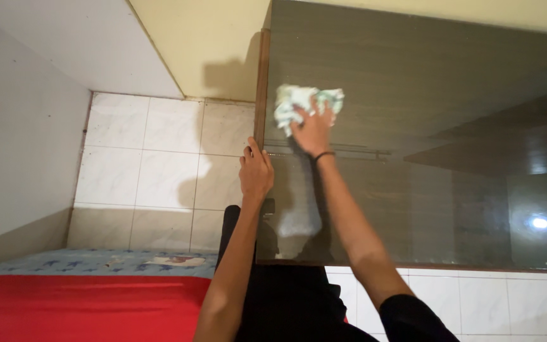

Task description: The person wipes the surface of a dark brown cabinet with a white cloth. They move around the cabinet to clean different sections, including the top, sides, and front, using both hands to apply pressure.

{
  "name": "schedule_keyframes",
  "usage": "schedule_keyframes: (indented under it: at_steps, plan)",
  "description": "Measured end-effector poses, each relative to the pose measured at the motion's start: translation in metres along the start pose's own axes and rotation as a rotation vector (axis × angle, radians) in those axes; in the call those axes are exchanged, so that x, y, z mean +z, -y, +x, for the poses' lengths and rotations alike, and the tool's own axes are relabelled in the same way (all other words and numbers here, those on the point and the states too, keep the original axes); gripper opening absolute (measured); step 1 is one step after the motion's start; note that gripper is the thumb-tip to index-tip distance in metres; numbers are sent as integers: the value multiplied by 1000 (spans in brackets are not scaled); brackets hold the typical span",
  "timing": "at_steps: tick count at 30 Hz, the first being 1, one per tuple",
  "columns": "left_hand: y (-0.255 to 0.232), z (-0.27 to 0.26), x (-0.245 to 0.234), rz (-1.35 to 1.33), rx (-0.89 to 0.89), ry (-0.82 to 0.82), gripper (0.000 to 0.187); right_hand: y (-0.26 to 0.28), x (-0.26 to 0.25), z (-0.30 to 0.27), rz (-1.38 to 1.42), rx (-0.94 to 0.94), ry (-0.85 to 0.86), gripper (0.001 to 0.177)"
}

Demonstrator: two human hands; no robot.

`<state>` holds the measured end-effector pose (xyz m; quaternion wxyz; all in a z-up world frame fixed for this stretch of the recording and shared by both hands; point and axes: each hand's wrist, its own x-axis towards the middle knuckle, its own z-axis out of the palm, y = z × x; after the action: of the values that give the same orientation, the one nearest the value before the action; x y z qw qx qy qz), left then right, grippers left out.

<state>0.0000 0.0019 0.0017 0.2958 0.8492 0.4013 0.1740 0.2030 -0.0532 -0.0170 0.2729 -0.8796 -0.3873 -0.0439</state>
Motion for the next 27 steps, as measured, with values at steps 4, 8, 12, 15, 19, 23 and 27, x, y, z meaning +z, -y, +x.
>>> schedule_keyframes:
  at_steps: [4,8,12,15,19,23,27]
  plan:
    - [3,3,2,-5,9,11,63,45,-11,-62,158,-75,46,35]
    - [8,2,0,-5,70,4,77,30,-31,-144,252,-109,25,40]
    - [3,0,0,-24,-24,39,58,-29,-58,-186,291,167,-43,58]
    - [1,1,-2,-37,-18,30,57,-82,-80,-179,205,76,-271,63]
    - [-4,-1,-4,-20,27,-26,56,-120,-85,-131,-91,261,-248,53]
    - [-9,-4,-7,-1,10,-20,57,-113,-56,-59,-246,206,-261,54]
    - [-9,-3,-5,2,16,-37,56,-48,-15,1,-154,264,15,52]
